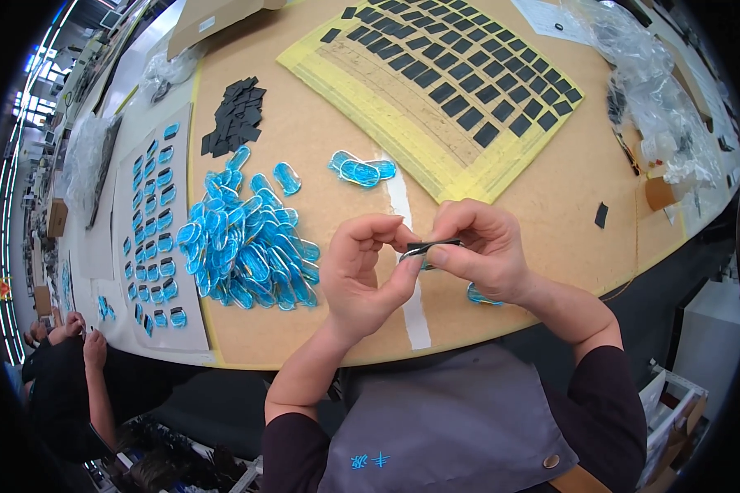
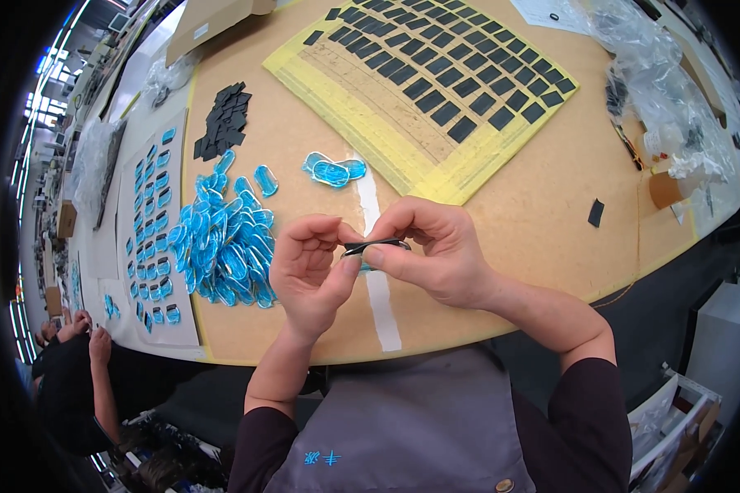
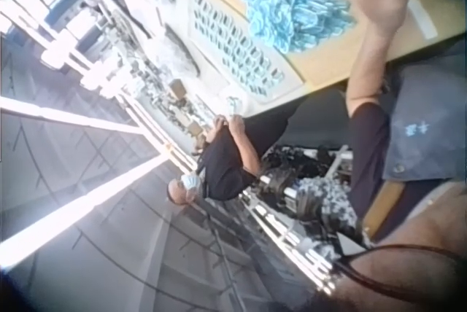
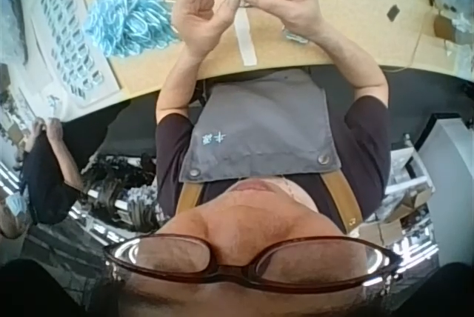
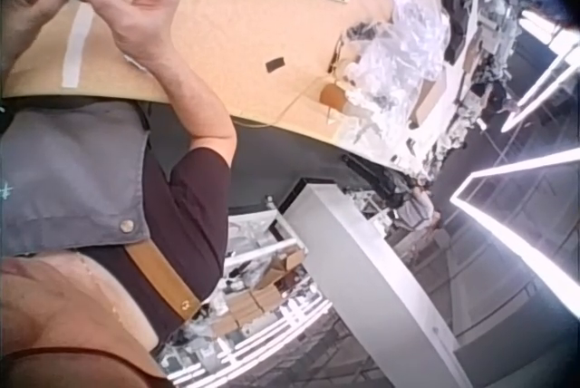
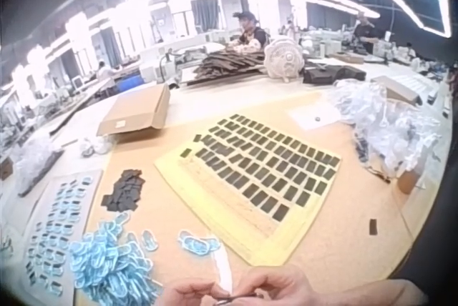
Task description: Assembling small blue hardware components by manually applying adhesive black backings to them.
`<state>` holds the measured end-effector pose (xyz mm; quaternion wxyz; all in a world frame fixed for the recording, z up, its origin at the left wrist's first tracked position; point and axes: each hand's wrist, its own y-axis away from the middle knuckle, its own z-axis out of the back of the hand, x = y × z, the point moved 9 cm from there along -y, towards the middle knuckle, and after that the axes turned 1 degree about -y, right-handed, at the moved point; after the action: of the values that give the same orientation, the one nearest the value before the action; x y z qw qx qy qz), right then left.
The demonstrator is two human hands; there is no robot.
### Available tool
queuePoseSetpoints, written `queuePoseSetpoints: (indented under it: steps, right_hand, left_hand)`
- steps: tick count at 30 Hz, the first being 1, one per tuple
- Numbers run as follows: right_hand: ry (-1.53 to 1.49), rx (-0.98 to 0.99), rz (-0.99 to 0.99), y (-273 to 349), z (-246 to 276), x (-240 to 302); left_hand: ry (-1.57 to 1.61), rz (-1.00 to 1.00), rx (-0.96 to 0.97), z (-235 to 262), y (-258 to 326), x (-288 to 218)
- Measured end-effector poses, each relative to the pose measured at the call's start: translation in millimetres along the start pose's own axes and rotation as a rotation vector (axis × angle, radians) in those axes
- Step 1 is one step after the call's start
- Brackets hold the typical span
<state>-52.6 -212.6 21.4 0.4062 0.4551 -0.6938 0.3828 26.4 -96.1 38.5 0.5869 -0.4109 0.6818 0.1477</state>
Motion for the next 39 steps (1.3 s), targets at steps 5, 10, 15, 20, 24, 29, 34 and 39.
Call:
queuePoseSetpoints:
  steps: [5, 10, 15, 20, 24, 29, 34, 39]
  right_hand:
    - [-0.052, -0.024, -0.011, -0.2, 0.5, -2.4]
    - [-0.059, -0.032, -0.026, 0.6, -1.0, -4.1]
    - [-0.072, -0.042, -0.032, 1.0, -1.2, -4.9]
    - [-0.069, -0.047, -0.042, 1.6, -1.1, -6.6]
    - [-0.074, -0.057, -0.044, 2.0, 0.1, -7.3]
    - [-0.088, -0.069, -0.044, 2.5, -1.1, -8.6]
    - [-0.021, -0.073, -0.031, 3.7, -1.5, -8.7]
    - [-0.002, -0.101, -0.042, 4.4, -1.8, -9.1]
  left_hand:
    - [-0.026, 0.144, 0.168, -2.9, 1.8, 11.7]
    - [0.079, 0.212, 0.127, -2.3, 4.9, 16.4]
    - [0.092, 0.251, 0.104, -0.8, 7.0, 19.5]
    - [0.142, 0.250, 0.106, -0.7, 7.9, 20.2]
    - [0.151, 0.256, 0.108, -1.6, 7.6, 22.0]
    - [0.164, 0.227, 0.094, -1.6, 7.9, 20.3]
    - [0.157, 0.204, 0.088, -1.6, 8.7, 20.7]
    - [0.104, 0.170, 0.069, -2.9, 9.3, 19.1]
